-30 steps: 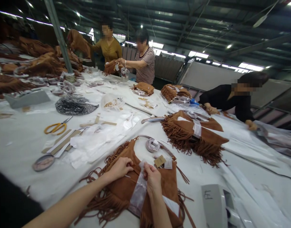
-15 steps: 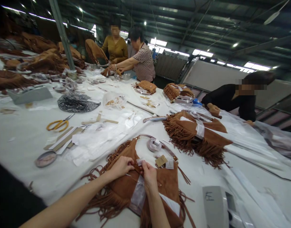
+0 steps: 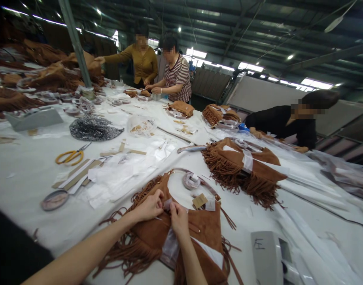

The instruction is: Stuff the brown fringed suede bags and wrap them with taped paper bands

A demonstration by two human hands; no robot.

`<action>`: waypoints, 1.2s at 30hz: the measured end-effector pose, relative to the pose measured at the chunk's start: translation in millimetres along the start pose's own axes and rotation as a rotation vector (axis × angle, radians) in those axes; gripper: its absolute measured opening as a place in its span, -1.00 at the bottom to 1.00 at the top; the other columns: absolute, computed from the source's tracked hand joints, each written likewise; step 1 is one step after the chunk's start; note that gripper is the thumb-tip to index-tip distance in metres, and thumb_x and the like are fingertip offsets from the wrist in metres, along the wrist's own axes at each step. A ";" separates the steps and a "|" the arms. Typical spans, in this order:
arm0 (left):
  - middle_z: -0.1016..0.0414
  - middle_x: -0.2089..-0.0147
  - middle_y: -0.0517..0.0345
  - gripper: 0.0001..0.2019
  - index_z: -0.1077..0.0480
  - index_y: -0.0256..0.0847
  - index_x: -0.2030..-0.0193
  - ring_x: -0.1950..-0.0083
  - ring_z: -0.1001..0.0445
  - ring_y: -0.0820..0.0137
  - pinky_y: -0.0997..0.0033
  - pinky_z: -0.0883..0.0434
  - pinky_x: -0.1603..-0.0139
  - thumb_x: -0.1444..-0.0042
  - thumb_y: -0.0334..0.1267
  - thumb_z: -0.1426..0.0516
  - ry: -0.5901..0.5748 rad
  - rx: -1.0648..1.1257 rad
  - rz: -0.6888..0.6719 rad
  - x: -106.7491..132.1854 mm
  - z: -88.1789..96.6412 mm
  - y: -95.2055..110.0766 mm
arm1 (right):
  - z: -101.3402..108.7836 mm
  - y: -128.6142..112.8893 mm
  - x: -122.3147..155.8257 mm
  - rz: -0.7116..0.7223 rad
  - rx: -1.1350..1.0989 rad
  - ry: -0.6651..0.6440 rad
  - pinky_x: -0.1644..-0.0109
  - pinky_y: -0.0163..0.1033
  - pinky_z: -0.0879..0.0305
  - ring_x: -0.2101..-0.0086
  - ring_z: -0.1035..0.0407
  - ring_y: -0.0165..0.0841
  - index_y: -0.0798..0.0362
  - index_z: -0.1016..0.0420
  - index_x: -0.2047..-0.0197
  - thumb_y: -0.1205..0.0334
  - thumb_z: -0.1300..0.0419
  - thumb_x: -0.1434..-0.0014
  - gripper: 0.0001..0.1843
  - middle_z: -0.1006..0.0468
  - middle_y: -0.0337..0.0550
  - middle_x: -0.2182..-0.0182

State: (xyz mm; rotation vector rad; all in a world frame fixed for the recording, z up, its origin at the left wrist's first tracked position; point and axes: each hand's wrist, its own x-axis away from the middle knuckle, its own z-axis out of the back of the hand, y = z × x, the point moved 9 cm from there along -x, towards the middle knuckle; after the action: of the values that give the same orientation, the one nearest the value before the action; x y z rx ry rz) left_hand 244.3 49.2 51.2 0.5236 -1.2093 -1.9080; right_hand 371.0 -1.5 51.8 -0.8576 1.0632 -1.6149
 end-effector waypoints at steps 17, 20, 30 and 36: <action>-0.50 0.42 0.09 -0.84 -0.38 -0.28 0.31 0.39 -0.50 0.38 0.48 -0.37 0.36 -0.11 -0.38 0.02 -0.056 -0.123 -0.017 -1.9 -4.5 1.4 | 2.9 -4.3 9.3 0.070 0.106 0.046 0.06 -0.05 -0.38 0.21 -0.48 -0.14 0.09 -0.52 0.09 0.09 -0.20 -0.04 -0.61 -0.61 -0.01 0.23; -0.49 0.35 0.02 -0.83 -0.37 -0.27 0.33 0.28 -0.48 0.32 0.39 -0.36 0.21 -0.13 -0.41 0.04 -0.014 -0.260 -0.053 1.1 3.9 11.1 | -0.5 -11.4 12.1 0.069 0.143 0.077 0.09 -0.07 -0.37 0.25 -0.48 -0.17 0.07 -0.54 0.13 0.11 -0.17 -0.05 -0.66 -0.61 -0.05 0.27; -0.42 0.19 -0.05 -0.78 -0.34 -0.26 0.22 0.12 -0.42 0.25 0.30 -0.34 0.05 -0.08 -0.51 0.06 -0.099 -0.517 -0.089 6.2 3.9 18.2 | -8.7 -29.8 16.2 0.144 0.331 0.069 0.26 -0.17 -0.26 0.38 -0.39 -0.24 0.00 -0.56 0.32 0.16 -0.13 -0.08 -0.80 -0.53 -0.14 0.42; -0.28 -0.04 0.04 -0.48 -0.21 -0.11 -0.12 0.03 -0.39 0.29 0.38 -0.33 0.01 0.02 -0.36 -0.17 -0.108 -0.478 -0.150 10.9 8.1 30.0 | -9.8 -28.3 16.4 0.168 0.393 0.092 0.28 -0.18 -0.22 0.38 -0.37 -0.23 0.02 -0.52 0.37 0.17 -0.11 -0.11 -0.82 -0.48 -0.12 0.44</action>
State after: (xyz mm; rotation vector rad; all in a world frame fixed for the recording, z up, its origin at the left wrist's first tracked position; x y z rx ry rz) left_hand 244.4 38.2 82.2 0.2609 -0.7492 -2.2837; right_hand 348.0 -11.2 75.1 -0.4256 0.8162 -1.6561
